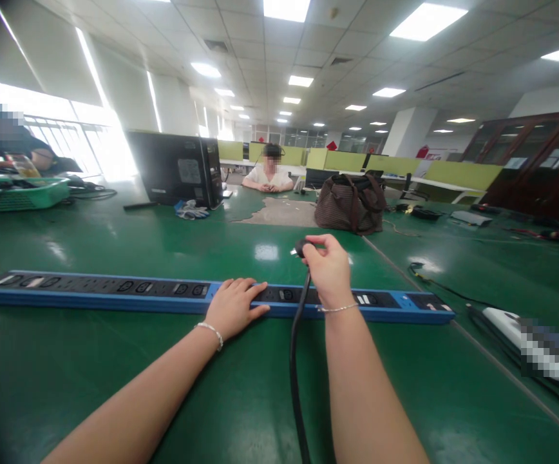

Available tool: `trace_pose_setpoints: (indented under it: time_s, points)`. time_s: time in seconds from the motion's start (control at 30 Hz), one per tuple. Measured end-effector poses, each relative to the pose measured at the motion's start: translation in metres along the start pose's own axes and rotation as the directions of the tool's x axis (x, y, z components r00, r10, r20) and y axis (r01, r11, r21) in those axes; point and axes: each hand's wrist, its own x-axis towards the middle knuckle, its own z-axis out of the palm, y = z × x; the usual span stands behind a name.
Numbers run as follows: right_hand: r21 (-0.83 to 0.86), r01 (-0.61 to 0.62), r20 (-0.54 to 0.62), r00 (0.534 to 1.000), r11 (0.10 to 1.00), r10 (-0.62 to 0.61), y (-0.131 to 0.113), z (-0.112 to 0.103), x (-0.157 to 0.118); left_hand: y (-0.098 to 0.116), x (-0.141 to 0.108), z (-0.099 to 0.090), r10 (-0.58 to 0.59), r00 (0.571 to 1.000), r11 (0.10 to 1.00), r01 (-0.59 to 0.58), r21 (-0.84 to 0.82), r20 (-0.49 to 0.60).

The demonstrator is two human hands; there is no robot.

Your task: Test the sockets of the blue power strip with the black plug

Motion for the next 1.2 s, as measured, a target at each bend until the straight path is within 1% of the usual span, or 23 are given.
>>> trace_pose_setpoints:
  time_s: [0.07, 0.13, 0.17, 0.27, 0.33, 0.37, 0.4, 0.43, 0.5, 0.53, 0.57, 0.6, 0.67, 0.8, 1.03, 1.2]
  points:
    - [-0.052, -0.103, 0.09, 0.99, 0.993, 0.107, 0.001, -0.016, 0.005, 0.0, 0.0, -0.001, -0.001, 1.0, 1.0, 0.001, 0.0, 0.011]
    - [-0.108, -0.207, 0.195, 0.955, 0.972, 0.225, 0.006, -0.03, 0.005, 0.0, 0.0, -0.002, -0.001, 1.0, 1.0, 0.001, 0.004, 0.022]
    - [-0.101, -0.24, 0.216, 0.942, 0.965, 0.257, 0.007, -0.037, 0.004, 0.0, 0.0, -0.002, -0.001, 1.0, 1.0, 0.0, 0.007, 0.027]
    - [-0.077, -0.283, 0.192, 0.937, 0.956, 0.293, 0.008, -0.055, 0.002, 0.0, 0.001, -0.002, -0.005, 0.999, 1.0, 0.005, 0.015, 0.037]
    - [-0.139, -0.308, 0.149, 0.933, 0.941, 0.328, 0.008, -0.065, 0.003, 0.0, 0.001, -0.002, -0.007, 0.999, 1.0, 0.007, 0.018, 0.042]
    - [-0.204, -0.315, 0.123, 0.931, 0.927, 0.344, 0.01, -0.07, 0.005, -0.001, 0.001, -0.002, -0.007, 0.999, 1.0, 0.006, 0.02, 0.043]
    - [-0.286, -0.31, 0.096, 0.932, 0.907, 0.349, 0.014, -0.075, 0.007, -0.001, 0.001, -0.001, -0.005, 0.999, 1.0, 0.004, 0.021, 0.044]
    - [-0.39, -0.278, 0.066, 0.942, 0.878, 0.328, 0.018, -0.08, 0.01, 0.0, 0.001, -0.001, -0.004, 0.999, 1.0, 0.003, 0.024, 0.043]
    - [-0.638, -0.137, 0.041, 0.977, 0.758, 0.211, 0.031, -0.089, 0.015, 0.0, 0.001, -0.001, -0.008, 0.999, 1.0, 0.007, 0.028, 0.042]
    - [-0.714, -0.071, 0.055, 0.986, 0.696, 0.157, 0.037, -0.093, 0.017, 0.0, 0.001, -0.001, -0.012, 0.999, 0.999, 0.011, 0.03, 0.044]
    - [-0.756, -0.013, 0.104, 0.985, 0.655, 0.139, 0.044, -0.096, 0.019, 0.0, 0.001, -0.002, -0.015, 0.999, 0.999, 0.014, 0.031, 0.047]
    - [-0.777, 0.031, 0.148, 0.98, 0.629, 0.134, 0.049, -0.099, 0.021, 0.0, 0.001, -0.002, -0.017, 0.999, 0.999, 0.016, 0.031, 0.051]
    - [-0.804, 0.074, 0.203, 0.967, 0.59, 0.155, 0.058, -0.101, 0.022, 0.001, 0.001, -0.002, -0.015, 0.999, 0.999, 0.013, 0.03, 0.052]
    - [-0.848, 0.084, 0.211, 0.959, 0.523, 0.188, 0.064, -0.1, 0.022, 0.001, 0.001, -0.003, -0.006, 0.999, 1.0, 0.005, 0.027, 0.043]
    - [-0.857, 0.113, 0.243, 0.949, 0.502, 0.202, 0.061, -0.099, 0.021, 0.002, 0.002, -0.004, -0.014, 0.998, 1.0, 0.013, 0.024, 0.055]
    - [-0.86, 0.161, 0.284, 0.939, 0.484, 0.192, 0.058, -0.1, 0.019, 0.001, 0.001, -0.003, -0.004, 0.999, 1.0, 0.003, 0.031, 0.043]
